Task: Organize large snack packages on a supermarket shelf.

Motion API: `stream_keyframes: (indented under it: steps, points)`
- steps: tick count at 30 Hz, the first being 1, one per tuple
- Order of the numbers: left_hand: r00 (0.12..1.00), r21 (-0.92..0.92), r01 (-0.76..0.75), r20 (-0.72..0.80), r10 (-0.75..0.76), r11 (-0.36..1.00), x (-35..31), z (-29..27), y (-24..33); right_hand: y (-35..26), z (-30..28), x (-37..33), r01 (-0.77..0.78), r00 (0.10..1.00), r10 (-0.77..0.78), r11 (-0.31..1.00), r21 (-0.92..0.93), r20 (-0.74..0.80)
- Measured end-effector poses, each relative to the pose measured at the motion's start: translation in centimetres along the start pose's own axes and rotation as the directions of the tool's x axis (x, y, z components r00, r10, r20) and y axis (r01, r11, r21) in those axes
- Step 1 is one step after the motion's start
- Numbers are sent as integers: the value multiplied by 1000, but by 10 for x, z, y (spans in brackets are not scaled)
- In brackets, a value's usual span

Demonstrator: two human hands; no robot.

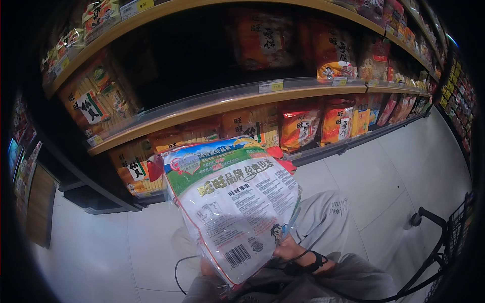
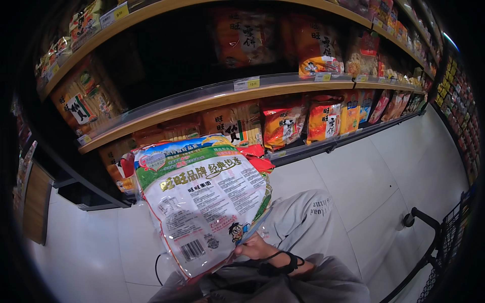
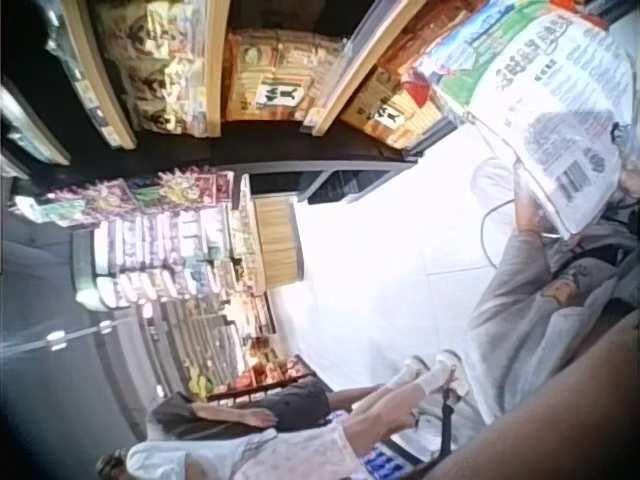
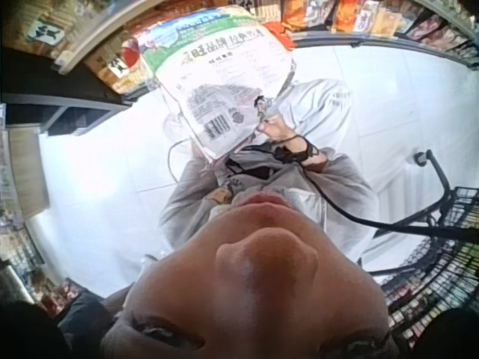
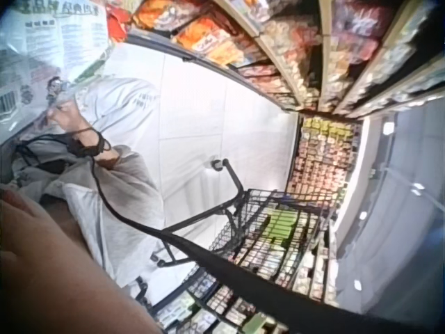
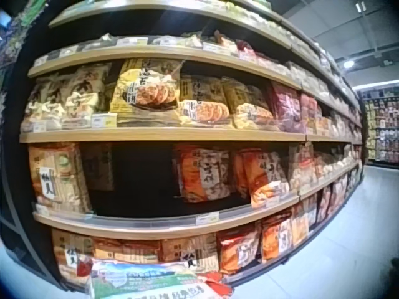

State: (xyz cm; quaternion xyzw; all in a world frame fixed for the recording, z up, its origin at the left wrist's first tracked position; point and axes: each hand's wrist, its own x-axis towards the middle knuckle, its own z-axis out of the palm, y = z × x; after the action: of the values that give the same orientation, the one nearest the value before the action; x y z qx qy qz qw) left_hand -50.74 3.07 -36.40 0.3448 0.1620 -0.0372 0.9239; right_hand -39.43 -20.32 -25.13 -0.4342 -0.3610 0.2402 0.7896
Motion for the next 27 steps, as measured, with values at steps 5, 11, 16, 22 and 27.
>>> stream_keyframes:
  steps: [5, 11, 16, 22, 27]
  points:
    - [999, 85, -44, -4, 45, 995, 2, 16, 11, -7, 3, -4, -15, 996, 53, 901, 434, -75]
    - [985, 132, -158, -46, 165, 979, -4, 49, 23, 1, -36, -32, 68, 997, -37, 882, 466, -75]
    - [898, 278, -433, 49, 437, 857, 7, 115, 78, -27, -39, -41, -38, 999, 19, 869, 494, 44]
    - [598, 687, -727, 613, 517, 25, 40, 251, 199, -73, -39, -47, -239, 959, 135, 858, 454, 249]
    - [600, 720, -685, 644, 475, -113, 43, 293, 206, -77, -43, -35, -314, 913, 108, 802, 508, 394]
